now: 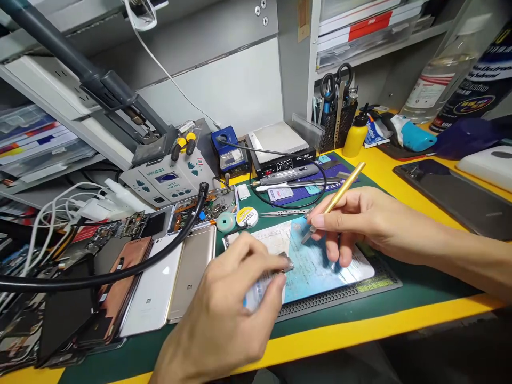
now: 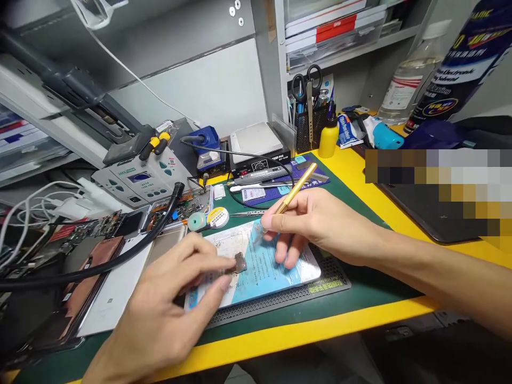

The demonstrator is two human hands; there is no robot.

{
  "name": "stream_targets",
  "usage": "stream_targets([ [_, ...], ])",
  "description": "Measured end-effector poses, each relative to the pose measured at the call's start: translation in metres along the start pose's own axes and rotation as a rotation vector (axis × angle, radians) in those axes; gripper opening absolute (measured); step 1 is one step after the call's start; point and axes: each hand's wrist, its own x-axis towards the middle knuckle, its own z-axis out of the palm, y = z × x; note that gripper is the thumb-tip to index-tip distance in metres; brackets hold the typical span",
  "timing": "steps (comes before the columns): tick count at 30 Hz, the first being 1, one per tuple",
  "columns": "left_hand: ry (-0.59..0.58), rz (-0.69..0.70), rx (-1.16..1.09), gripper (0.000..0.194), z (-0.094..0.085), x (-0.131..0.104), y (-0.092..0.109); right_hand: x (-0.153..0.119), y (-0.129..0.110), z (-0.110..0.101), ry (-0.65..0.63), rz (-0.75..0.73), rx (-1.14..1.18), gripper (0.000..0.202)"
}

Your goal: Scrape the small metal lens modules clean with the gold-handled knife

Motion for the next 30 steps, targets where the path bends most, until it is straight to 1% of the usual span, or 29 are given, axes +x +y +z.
stream_targets([
  [3,0.065,0.103,0.158,0.022,0.007,-0.010,0.010,-0.002,0.003,-0.002,-0.039,-0.006,-0.021,0.025],
  [6,0.095,0.123,0.277,0.025,0.014,-0.017,0.017,-0.002,0.005,-0.003,-0.044,0.006,-0.006,0.027],
  [11,0.088,0.137,0.342,0.029,0.020,-0.015,0.022,-0.001,0.003,-0.003,-0.037,0.012,0.020,0.026],
  [17,0.123,0.207,0.435,0.025,0.027,-0.015,0.026,-0.002,0.004,-0.002,-0.053,0.004,0.033,0.023],
  [20,0.113,0.265,0.508,0.024,0.030,-0.018,0.025,-0.002,0.004,-0.003,-0.058,0.004,0.044,0.025],
  [22,0.132,0.294,0.544,0.023,0.032,-0.019,0.023,-0.002,0.003,-0.004,-0.064,-0.003,0.060,0.024],
  [25,0.172,0.290,0.560,0.021,0.036,-0.020,0.022,-0.002,0.002,-0.004,-0.073,0.001,0.087,0.022],
  [28,0.181,0.266,0.579,0.019,0.039,-0.020,0.024,-0.003,0.000,-0.003,-0.065,0.017,0.090,0.022],
  [30,0.188,0.237,0.543,0.018,0.041,-0.020,0.025,-0.003,-0.001,-0.003,-0.062,0.030,0.093,0.022],
])
